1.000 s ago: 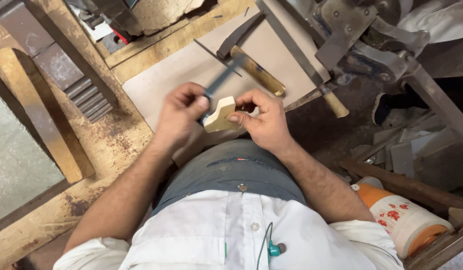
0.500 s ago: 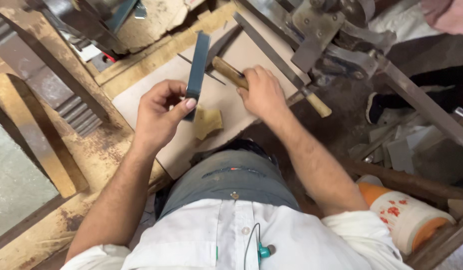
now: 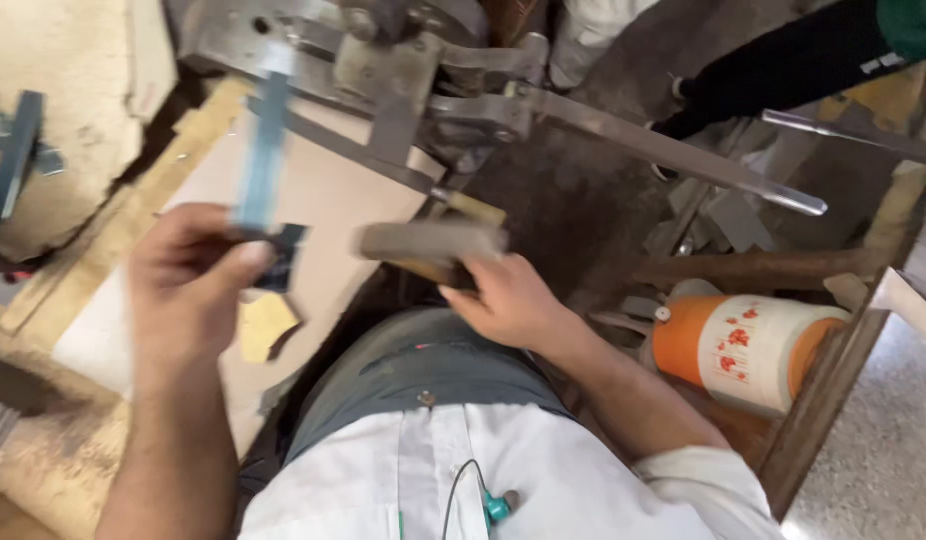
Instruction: The person repeatedly bends a metal strip using a manual press machine and a wooden block. They position the strip, operate the press, and then use a hammer to refine the bend on the block. This cycle is repeated multiple times throughout the clip.
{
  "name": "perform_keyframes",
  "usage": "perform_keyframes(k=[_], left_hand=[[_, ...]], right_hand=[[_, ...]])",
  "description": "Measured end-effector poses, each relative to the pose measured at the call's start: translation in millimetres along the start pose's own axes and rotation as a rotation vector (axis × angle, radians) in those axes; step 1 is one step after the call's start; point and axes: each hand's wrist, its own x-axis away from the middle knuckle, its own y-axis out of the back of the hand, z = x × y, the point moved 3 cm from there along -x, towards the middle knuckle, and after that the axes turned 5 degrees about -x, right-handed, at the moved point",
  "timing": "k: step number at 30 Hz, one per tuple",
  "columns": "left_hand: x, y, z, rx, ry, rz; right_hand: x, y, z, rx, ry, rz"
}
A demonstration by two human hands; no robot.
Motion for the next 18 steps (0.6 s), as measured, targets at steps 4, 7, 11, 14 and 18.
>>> perform_keyframes(k=[4, 7, 11, 14, 18], left_hand=[[-29.7, -97.8, 74.0, -0.127, 0.226, 0.214], [-48.3, -187.0, 123.1, -0.087, 0.165, 0.317], [-80.8, -265.9, 164.9, -0.015, 0.178, 0.256], [-96.0, -284.1, 179.9, -0.186, 0.229, 0.105], [-99.8, -290.2, 178.3, -0.346, 0.21, 0.024]], right_hand=[[69.7, 40.3, -38.9, -0.051, 0.156, -0.369], [107.3, 64.0, -69.1, -0.118, -0.102, -0.532], [127.1, 94.7, -82.8, -0.088, -0.158, -0.735], [119.9, 108.3, -84.0, -0.171, -0.199, -0.808], [102.7, 132.5, -69.7, 0.073, -0.036, -0.759]])
